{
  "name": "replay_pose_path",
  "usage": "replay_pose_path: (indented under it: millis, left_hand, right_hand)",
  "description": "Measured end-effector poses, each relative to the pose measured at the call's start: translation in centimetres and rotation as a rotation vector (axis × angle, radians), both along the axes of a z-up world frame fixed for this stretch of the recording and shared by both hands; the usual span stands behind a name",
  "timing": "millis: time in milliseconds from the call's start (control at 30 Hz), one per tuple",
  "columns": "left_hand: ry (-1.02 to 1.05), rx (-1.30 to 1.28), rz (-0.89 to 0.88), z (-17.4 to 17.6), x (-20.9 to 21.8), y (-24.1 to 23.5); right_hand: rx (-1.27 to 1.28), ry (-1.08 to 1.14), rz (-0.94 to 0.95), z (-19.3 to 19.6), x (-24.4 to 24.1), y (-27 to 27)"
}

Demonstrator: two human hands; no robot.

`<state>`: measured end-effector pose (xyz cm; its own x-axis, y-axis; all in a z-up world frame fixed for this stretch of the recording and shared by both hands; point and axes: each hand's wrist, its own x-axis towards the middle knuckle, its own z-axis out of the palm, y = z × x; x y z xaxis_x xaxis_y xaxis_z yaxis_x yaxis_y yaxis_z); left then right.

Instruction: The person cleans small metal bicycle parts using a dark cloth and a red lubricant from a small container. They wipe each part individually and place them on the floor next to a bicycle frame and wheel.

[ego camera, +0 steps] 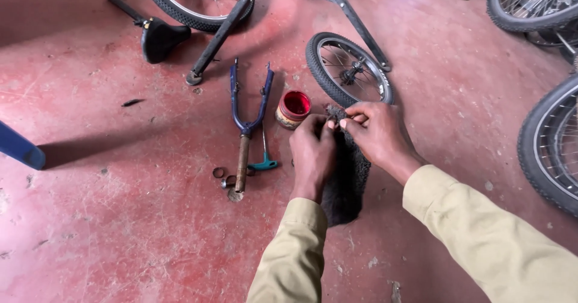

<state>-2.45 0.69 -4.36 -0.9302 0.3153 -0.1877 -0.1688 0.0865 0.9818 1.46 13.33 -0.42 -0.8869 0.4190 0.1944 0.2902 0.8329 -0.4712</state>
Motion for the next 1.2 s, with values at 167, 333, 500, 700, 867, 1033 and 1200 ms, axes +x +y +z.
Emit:
replay_pose_path:
  millis: [167,333,500,700,867,1033,1200]
  left_hand:
    - [0.084,-0.088,-0.136,2.3,-0.4,-0.8]
    - [0.113,-0.071,-0.109,2.5,-0.9,-1.0]
    - [0.18,-0.1,-0.07,1.6,-0.8,-1.1]
    - [0.398,0.106,0.068,0.5,-0.2,-0.5]
    - [0.341,0.245,0.253,2.6,1.1,-0.7]
    - [0.145,0.282,0.391,2.4,2.1,0.1]
    - [-0.019,0.378,0.471,3.1,3.1,0.6]
  right_hand:
    - [0.075,-0.029,0.126,3.2,0.5,-2.6]
    - [0.22,0.14,0.332,3.8,0.6,-1.6]
    - [0.067,0.153,0.423,4.2,0.3,-2.5]
    - [-0.133,0.071,0.245,2.8,-0.2,-1.5]
    - [-0.262,0.132,0.149,2.8,-1.0,-2.2]
    - [-0.357,0.13,0.07,2.3,-1.1,-2.4]
    - [-0.401,0.123,-0.115,1.5,-0.9,-2.5]
